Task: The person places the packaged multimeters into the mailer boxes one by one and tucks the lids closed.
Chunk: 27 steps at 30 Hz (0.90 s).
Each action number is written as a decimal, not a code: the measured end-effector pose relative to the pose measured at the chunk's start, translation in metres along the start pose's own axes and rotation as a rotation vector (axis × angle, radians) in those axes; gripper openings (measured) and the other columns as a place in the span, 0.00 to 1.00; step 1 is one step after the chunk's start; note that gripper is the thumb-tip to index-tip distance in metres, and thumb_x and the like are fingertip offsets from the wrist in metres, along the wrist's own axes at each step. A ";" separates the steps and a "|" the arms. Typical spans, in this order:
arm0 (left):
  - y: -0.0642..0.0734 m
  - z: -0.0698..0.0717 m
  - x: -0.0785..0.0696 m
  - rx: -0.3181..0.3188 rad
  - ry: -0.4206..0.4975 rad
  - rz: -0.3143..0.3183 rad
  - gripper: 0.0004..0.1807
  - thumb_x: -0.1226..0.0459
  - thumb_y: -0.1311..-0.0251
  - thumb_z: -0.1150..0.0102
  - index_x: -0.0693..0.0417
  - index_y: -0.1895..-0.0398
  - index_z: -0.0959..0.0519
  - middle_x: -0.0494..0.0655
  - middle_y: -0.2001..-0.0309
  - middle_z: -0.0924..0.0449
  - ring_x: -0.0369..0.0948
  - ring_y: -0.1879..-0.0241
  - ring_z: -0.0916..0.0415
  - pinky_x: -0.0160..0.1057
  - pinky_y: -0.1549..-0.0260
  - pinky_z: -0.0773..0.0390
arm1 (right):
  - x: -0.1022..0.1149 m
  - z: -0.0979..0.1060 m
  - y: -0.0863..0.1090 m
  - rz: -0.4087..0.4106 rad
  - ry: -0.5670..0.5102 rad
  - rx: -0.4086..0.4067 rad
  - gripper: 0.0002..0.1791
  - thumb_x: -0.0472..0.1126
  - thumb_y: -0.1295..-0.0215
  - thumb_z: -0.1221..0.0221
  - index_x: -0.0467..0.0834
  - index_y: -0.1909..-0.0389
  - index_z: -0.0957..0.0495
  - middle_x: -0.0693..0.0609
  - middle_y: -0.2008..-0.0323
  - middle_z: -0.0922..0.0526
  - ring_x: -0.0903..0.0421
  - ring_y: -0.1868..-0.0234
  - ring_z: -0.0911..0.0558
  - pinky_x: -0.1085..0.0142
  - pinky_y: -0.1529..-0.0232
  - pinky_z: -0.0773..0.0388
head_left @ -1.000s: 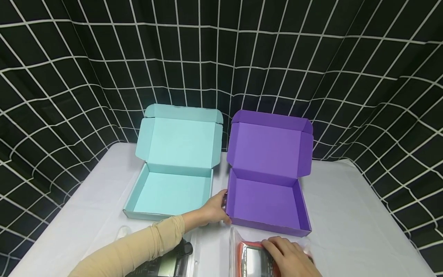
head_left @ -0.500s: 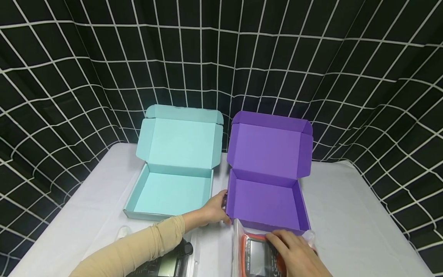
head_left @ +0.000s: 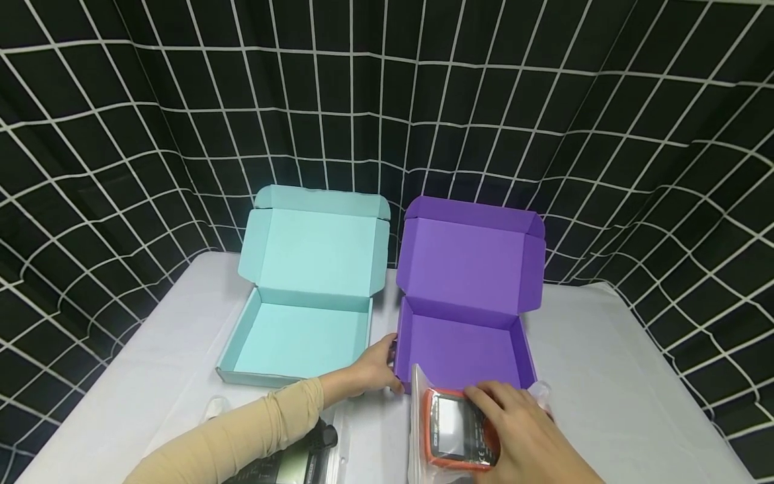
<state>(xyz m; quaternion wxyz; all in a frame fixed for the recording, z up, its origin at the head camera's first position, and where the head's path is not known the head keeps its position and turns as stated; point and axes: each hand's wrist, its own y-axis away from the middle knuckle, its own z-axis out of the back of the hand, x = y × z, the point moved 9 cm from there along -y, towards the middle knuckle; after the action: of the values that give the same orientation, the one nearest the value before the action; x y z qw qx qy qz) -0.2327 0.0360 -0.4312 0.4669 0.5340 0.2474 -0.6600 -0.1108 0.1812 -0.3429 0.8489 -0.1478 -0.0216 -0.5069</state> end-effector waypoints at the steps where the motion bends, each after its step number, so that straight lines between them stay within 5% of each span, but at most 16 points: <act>1: 0.000 0.000 0.000 -0.001 0.001 0.000 0.55 0.85 0.71 0.33 0.75 0.31 0.46 0.72 0.36 0.35 0.63 0.38 0.33 0.57 0.37 0.35 | -0.001 -0.001 -0.001 -0.008 -0.006 0.010 0.52 0.65 0.74 0.24 0.41 0.44 0.23 0.52 0.51 0.24 0.52 0.53 0.24 0.47 0.55 0.21; 5: 0.000 0.000 0.000 -0.003 0.004 -0.001 0.56 0.85 0.72 0.32 0.75 0.31 0.47 0.72 0.36 0.35 0.63 0.38 0.34 0.57 0.37 0.35 | -0.004 0.000 -0.006 -0.002 0.005 -0.011 0.52 0.59 0.79 0.22 0.41 0.44 0.23 0.50 0.51 0.24 0.51 0.53 0.24 0.46 0.55 0.20; 13: -0.001 0.000 0.001 -0.009 0.001 -0.015 0.56 0.85 0.73 0.32 0.75 0.31 0.46 0.72 0.36 0.35 0.63 0.39 0.33 0.57 0.37 0.36 | 0.002 0.014 -0.014 0.214 0.143 -0.257 0.53 0.55 0.94 0.26 0.38 0.51 0.22 0.51 0.59 0.22 0.55 0.60 0.23 0.54 0.63 0.21; 27: 0.000 0.001 0.001 -0.024 -0.012 0.005 0.55 0.84 0.73 0.31 0.74 0.31 0.44 0.70 0.38 0.32 0.62 0.39 0.32 0.57 0.37 0.35 | -0.008 0.015 -0.033 0.270 0.213 -0.269 0.53 0.59 0.87 0.29 0.37 0.50 0.26 0.46 0.59 0.23 0.50 0.60 0.23 0.52 0.64 0.21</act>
<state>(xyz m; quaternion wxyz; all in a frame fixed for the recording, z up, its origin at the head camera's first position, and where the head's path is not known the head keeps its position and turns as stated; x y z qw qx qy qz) -0.2329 0.0349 -0.4320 0.4762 0.5251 0.2513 -0.6591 -0.1415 0.1782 -0.3224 0.8791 -0.2070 0.1562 -0.3999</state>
